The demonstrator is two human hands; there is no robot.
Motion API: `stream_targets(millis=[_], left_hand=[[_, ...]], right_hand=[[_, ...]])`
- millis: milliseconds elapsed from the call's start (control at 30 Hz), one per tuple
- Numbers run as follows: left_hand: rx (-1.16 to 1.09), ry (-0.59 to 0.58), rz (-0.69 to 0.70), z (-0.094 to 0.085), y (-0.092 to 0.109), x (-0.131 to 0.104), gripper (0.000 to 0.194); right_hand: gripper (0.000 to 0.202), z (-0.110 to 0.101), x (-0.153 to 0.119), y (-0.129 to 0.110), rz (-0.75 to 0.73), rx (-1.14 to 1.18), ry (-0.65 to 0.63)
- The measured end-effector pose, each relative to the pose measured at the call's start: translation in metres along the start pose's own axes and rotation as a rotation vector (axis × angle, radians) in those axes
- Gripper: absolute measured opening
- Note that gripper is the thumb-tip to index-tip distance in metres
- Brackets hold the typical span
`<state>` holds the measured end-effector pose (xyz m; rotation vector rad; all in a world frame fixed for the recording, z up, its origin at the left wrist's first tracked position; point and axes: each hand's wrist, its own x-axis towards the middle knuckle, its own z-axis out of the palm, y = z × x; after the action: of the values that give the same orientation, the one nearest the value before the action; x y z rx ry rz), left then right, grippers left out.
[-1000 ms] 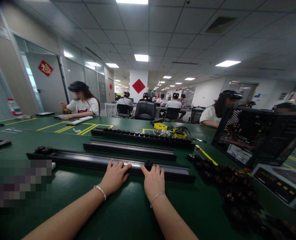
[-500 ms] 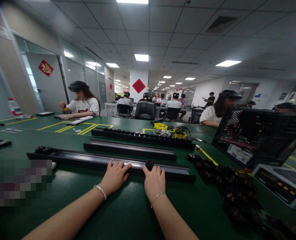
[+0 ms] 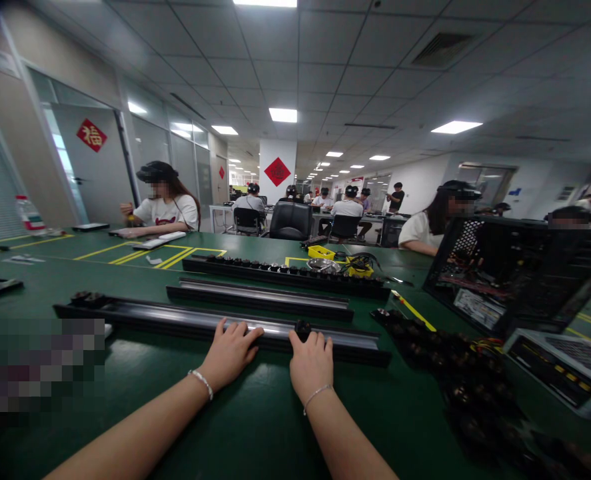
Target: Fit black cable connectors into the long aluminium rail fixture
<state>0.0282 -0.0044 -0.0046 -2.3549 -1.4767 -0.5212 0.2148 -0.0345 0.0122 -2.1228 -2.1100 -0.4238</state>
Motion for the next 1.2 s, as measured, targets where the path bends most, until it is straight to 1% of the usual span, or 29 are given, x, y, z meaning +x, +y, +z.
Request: stream_targets(millis=[267,567,733,1200], left_hand=[[-0.014,0.012,0.002,0.0014,-0.0007,-0.0012,0.032],[-0.024,0.011,0.001,0.0008,-0.0008,-0.0003,0.03],[-0.018,0.023,0.01,0.0019,-0.0017,-0.0009,0.032],[-0.013,0.001,0.009,0.0,-0.0021,-0.0006,0.032]], right_hand=[[0.047,-0.0047,0.0003,-0.0005,-0.001,0.004,-0.034],[0.048,0.0011,-0.0001,0.0007,0.0,-0.005,-0.024],[0.046,-0.0007,0.0,-0.0001,0.003,-0.005,-0.027],[0.052,0.0003,0.0015,0.003,-0.027,-0.005,-0.038]])
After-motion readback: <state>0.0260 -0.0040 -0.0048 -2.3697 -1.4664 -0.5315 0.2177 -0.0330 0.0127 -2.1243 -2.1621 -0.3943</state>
